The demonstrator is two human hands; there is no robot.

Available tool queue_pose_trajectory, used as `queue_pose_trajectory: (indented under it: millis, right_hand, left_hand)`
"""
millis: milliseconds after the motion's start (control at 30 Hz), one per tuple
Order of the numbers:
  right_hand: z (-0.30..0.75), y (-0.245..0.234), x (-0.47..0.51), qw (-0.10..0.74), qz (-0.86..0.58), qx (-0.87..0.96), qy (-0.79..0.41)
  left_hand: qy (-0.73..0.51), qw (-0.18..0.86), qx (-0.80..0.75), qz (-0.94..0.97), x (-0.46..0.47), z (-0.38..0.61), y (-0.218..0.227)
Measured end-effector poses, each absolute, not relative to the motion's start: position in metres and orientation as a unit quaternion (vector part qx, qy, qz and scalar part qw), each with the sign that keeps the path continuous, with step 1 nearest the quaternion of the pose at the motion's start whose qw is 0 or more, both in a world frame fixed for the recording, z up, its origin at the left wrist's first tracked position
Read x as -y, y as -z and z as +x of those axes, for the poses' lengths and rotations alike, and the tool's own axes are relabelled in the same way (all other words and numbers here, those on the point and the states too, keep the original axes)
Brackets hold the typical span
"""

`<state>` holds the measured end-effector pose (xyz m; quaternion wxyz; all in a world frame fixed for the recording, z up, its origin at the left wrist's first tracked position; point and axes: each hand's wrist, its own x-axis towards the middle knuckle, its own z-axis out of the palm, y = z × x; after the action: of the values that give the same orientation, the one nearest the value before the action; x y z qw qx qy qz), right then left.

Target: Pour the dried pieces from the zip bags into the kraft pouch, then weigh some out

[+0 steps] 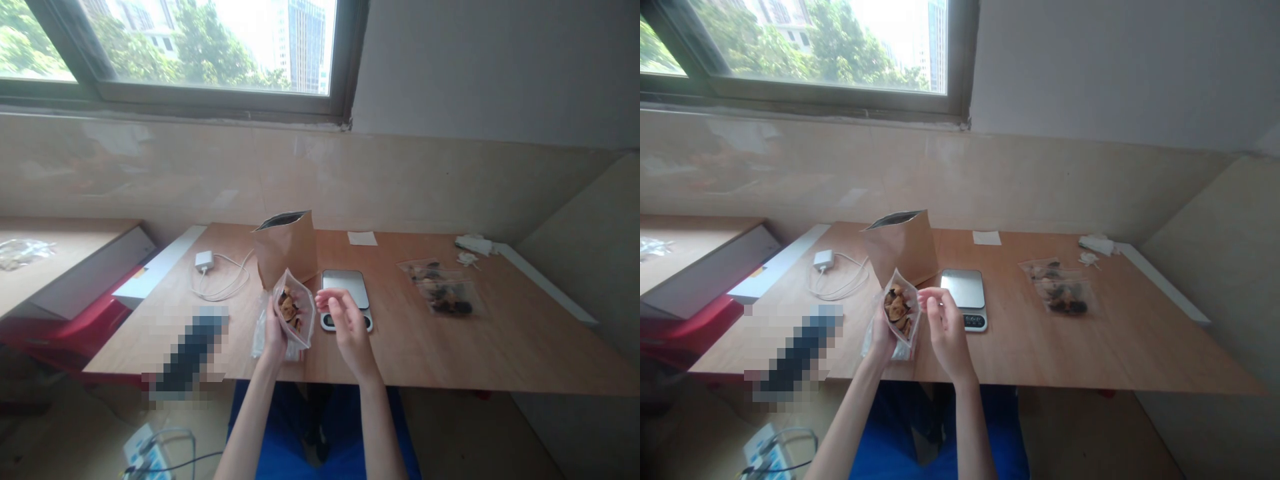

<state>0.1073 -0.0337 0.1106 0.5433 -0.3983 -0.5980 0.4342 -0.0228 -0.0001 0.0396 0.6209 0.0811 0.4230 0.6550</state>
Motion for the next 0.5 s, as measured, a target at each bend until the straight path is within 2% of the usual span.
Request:
queue_pose_trajectory:
  millis: [233,400,500]
  right_hand:
    - [0.084,-0.098,0.009,0.372,-0.433,0.712,-0.408]
    - [0.069,-0.074,-0.013,0.339,-0.45,0.717,-0.41]
    - [0.067,-0.063,-0.019,0.333,-0.454,0.71,-0.422]
  left_hand:
    - [-0.704,0.565,-0.42,0.094,-0.008,-0.024,0.008]
    - [-0.71,0.501,-0.45,0.204,-0.007,-0.029,0.025]
    - [-0.703,0.498,-0.464,0.206,-0.004,-0.03,0.026]
